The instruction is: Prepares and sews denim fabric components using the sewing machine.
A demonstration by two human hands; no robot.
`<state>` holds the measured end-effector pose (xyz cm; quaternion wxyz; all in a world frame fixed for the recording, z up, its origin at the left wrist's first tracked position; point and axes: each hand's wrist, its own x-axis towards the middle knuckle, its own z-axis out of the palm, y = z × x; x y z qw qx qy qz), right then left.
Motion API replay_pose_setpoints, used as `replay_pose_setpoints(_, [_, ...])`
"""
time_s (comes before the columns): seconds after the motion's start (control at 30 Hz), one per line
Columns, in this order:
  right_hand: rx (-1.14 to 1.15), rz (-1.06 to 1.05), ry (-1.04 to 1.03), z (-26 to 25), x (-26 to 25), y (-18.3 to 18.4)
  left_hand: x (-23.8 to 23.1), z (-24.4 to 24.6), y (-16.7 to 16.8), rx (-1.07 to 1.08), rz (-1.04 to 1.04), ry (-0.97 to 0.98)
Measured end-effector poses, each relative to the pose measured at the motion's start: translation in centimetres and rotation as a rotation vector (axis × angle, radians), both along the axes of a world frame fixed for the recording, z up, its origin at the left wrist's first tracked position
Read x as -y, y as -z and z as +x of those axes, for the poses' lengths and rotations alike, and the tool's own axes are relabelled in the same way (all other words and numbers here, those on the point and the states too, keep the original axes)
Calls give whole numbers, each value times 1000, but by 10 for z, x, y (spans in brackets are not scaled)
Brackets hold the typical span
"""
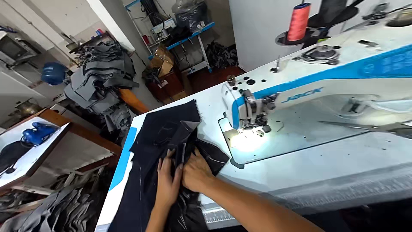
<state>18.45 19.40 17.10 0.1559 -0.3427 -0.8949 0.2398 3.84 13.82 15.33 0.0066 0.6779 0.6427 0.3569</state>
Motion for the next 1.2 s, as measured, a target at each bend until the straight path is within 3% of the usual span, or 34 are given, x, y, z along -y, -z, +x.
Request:
replay_pose_setpoints(0.13, [83, -49, 49, -69, -45, -11, -54, -79, -5, 79, -13, 97])
replay_pose_setpoints(0.2, [80, -51, 67, -86, -57, -10, -68, -94, -24, 5, 16, 93])
replay_pose_setpoints(0.33, [307, -88, -18, -61, -35, -37, -60, -74, -116, -303, 137, 208])
replay_pose_setpoints(0.4, [411, 12, 18, -31, 7, -56, -44, -39, -148, -383, 119, 329])
replay_pose_setpoints(0.43, [350, 105, 91, -15, 28, -57, -35, -17, -152, -402, 73, 376])
replay_pose_setpoints(0.5, [77, 307, 203, 13, 42, -33, -22, 29, -140, -444, -41, 444])
replay_pose_setpoints(0.53, [-7, 256, 168, 27, 37, -19, -19, 46, -128, -473, -105, 463])
replay_pose_setpoints(0.6, [38, -50, -12, 60, 25, -16, -20, 61, -106, -522, -252, 451])
replay_pose_setpoints(0.63, [-20, 21, -78, 77, 21, -9, -23, 60, -101, -488, -289, 450])
replay_pose_setpoints(0.7, [-135, 198, -154, 115, 25, 4, -21, 54, -99, -420, -238, 435])
replay_pose_setpoints(0.83, [-124, 369, -10, 177, 30, 37, 10, 68, -68, -321, -72, 470])
replay_pose_setpoints(0.93, [-16, 261, -121, 193, 24, 26, 28, 83, -27, -454, -125, 558])
replay_pose_setpoints(1.0, [127, 108, -236, 196, 14, 12, 25, 80, -35, -400, -140, 560])
replay_pose_setpoints(1.07, [120, 177, -275, 197, 7, 18, 18, 78, -44, -323, -139, 556])
replay_pose_setpoints(1.2, [-139, 511, -13, 197, 27, 39, 14, 83, -33, -485, 59, 539])
